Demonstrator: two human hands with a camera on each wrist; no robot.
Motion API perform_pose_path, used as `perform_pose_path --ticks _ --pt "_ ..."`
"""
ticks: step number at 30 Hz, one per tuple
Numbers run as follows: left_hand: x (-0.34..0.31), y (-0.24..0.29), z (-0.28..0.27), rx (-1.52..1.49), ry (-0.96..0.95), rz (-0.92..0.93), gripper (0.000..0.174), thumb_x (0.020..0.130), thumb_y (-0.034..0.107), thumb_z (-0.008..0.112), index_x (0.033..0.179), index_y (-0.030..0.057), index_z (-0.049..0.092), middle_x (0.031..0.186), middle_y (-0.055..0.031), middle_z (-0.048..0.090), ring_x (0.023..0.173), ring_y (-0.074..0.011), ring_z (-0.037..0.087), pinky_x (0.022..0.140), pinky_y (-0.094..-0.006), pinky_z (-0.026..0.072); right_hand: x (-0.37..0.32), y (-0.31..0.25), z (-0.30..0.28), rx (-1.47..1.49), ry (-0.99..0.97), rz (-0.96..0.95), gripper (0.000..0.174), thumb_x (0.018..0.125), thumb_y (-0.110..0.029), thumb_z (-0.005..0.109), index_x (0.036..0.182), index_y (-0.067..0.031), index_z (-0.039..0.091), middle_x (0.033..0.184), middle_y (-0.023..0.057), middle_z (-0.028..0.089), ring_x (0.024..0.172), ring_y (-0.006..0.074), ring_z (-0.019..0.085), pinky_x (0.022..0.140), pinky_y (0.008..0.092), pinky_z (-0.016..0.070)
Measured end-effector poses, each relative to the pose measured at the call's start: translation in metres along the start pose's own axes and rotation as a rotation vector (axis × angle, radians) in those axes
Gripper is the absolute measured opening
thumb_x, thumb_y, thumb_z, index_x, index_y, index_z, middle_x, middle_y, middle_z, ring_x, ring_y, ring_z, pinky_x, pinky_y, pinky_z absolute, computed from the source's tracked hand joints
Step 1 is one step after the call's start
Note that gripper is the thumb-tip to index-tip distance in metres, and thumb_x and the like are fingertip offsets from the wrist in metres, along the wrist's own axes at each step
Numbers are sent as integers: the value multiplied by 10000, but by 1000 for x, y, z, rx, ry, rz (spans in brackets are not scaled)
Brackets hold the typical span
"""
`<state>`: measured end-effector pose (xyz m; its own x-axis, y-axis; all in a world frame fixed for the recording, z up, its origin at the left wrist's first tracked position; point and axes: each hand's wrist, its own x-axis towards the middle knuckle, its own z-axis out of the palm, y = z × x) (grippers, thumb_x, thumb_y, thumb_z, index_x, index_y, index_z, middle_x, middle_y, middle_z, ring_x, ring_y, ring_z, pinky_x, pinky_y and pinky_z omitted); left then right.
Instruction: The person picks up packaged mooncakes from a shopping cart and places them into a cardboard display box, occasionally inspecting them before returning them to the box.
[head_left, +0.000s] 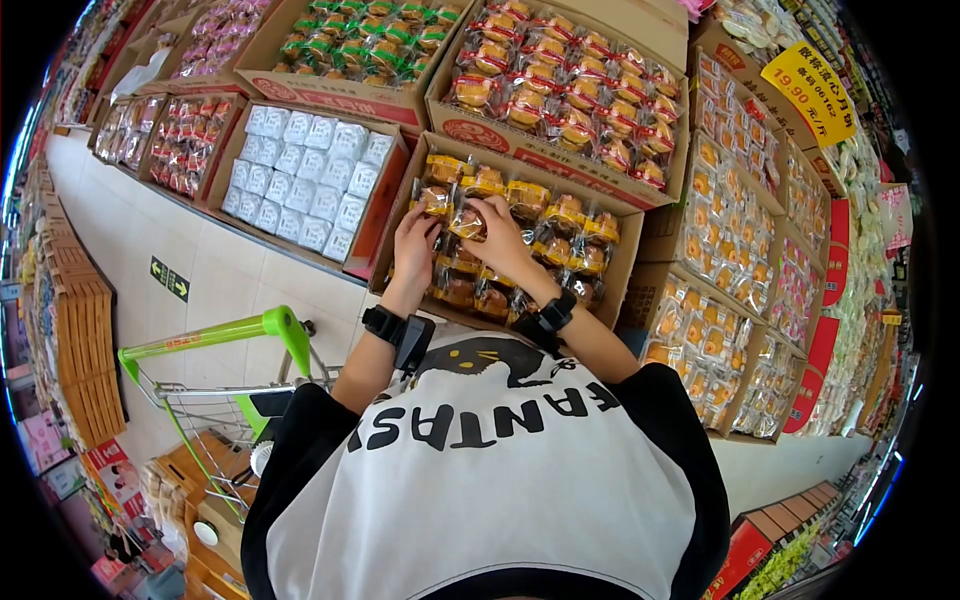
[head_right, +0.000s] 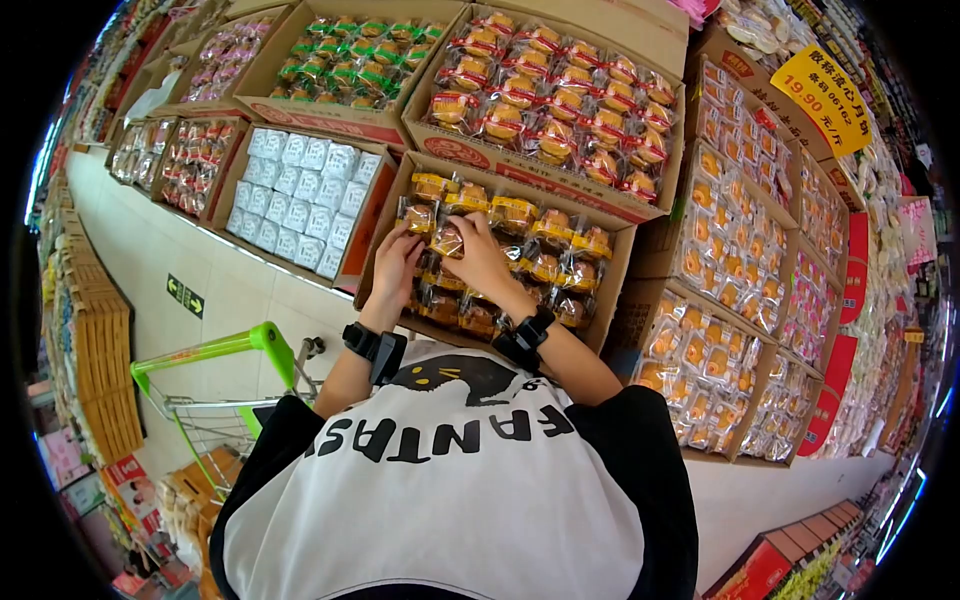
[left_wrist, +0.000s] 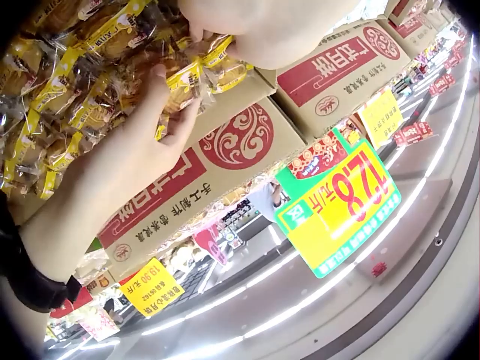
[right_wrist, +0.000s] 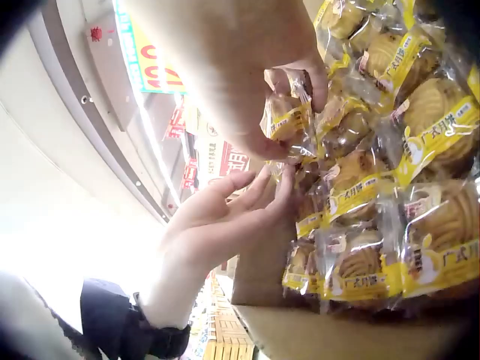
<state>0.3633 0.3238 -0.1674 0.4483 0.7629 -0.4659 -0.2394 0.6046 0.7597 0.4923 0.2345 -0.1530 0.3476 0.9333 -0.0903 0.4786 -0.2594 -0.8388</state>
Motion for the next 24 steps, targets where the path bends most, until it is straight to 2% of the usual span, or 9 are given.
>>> perform_pose_path --ticks 3,9,11,14,15,17,21,23,24 --pt "-3 5 5 51 44 20 364 871 45 420 1224 -39 383 1117 -120 455 1038 -194 458 952 -329 361 0 15 0 -170 70 -132 601 681 -166 675 1207 -35 415 1079 126 392 986 312 443 829 376 401" --pt "-7 9 9 171 7 -4 403 872 57 419 1266 -7 366 1187 -112 425 1060 -178 439 916 -306 372 -3 20 4 -274 94 -168 541 715 -153 651 1192 -35 421 1099 113 402 1050 306 388 917 424 306" --pt "-5 7 6 297 6 13 462 833 29 433 1290 63 380 1169 -93 322 950 -148 458 825 -267 399 -4 20 7 -303 119 -185 519 722 -155 647 1178 -38 430 1107 110 409 1058 301 379 926 435 288" --pt "-5 8 7 382 -30 -17 521 815 31 452 1319 135 367 1147 -115 265 882 -139 453 801 -251 401 -4 16 8 -387 183 -253 487 724 -173 655 1148 -46 452 1102 102 451 1052 283 378 894 425 290" --pt "-3 7 6 382 -30 -17 521 815 31 452 1319 135 367 1147 -115 265 882 -139 453 801 -251 401 -4 16 9 -414 214 -278 476 725 -177 660 1138 -48 461 1088 97 470 1041 275 384 874 414 290" --pt "3 1 2 607 -44 -29 544 822 36 433 1339 182 343 1045 -81 424 852 -123 459 755 -238 412 -3 16 10 -441 245 -304 466 725 -181 664 1128 -49 470 1073 93 490 1030 267 390 855 403 291" --pt "9 -3 -2 809 -24 52 564 811 63 457 1339 223 340 1050 -120 376 813 -130 456 734 -235 420 -3 17 13 -432 271 -340 430 730 -160 664 1104 -48 485 1062 96 495 994 270 417 825 390 307" --pt "6 2 0 879 -36 97 571 775 122 505 1315 256 377 1059 -213 348 947 -271 406 904 -289 329 -3 19 15 -439 284 -343 420 732 -148 661 1100 -45 485 1064 101 484 980 279 426 822 398 330" --pt "7 1 -1 879 -36 96 571 775 122 505 1315 256 377 1059 -213 348 947 -271 406 904 -289 329 -3 19 16 -395 270 -332 416 733 -134 657 1100 -41 483 1059 105 470 973 289 431 808 403 364"
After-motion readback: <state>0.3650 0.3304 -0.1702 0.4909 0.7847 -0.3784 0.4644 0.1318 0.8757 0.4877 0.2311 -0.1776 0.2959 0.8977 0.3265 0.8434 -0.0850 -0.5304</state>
